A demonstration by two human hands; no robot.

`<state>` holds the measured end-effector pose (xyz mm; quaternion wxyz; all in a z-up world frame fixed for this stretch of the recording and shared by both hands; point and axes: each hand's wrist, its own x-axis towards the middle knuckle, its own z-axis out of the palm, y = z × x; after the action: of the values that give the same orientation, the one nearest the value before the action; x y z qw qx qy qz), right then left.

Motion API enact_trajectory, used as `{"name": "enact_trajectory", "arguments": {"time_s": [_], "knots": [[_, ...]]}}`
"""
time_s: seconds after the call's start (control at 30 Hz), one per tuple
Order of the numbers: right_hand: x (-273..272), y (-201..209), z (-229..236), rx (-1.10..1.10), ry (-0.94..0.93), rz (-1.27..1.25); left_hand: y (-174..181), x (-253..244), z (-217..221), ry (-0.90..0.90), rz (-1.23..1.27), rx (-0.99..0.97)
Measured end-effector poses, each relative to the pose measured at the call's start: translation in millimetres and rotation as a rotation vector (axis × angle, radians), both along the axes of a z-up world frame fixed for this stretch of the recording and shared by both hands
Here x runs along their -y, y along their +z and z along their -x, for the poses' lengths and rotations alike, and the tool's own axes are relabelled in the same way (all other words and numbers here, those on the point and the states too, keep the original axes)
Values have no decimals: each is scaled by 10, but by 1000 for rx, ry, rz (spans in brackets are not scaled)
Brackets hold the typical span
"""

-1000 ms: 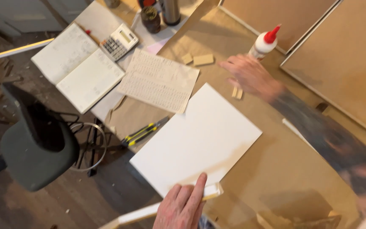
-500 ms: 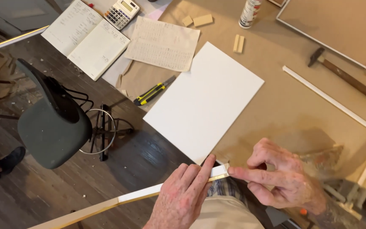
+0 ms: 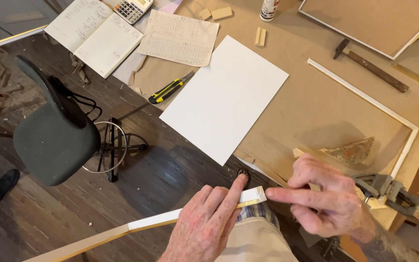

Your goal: Assembling a wooden frame by applying glue to the joints and securing them in a corner clamp.

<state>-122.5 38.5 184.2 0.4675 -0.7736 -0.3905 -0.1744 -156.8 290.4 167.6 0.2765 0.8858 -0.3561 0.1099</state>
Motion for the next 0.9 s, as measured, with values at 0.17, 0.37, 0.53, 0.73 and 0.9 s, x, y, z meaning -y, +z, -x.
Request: {"name": "enact_trajectory", "arguments": {"time_s": [0.17,0.37,0.53,0.73,0.9], "knots": [[116,-140,68,68,22,122,30,37,74,-1,39,18],[107,-41,34,100,8,109,62,68,95,-5,48,50],[164,-106,43,78,-7,122,72,63,124,-6,31,48],[158,-62,62,93,13,105,102,60,150,-2,27,67],[13,124,148,60,86,26,103,56,186,0,38,44]]}}
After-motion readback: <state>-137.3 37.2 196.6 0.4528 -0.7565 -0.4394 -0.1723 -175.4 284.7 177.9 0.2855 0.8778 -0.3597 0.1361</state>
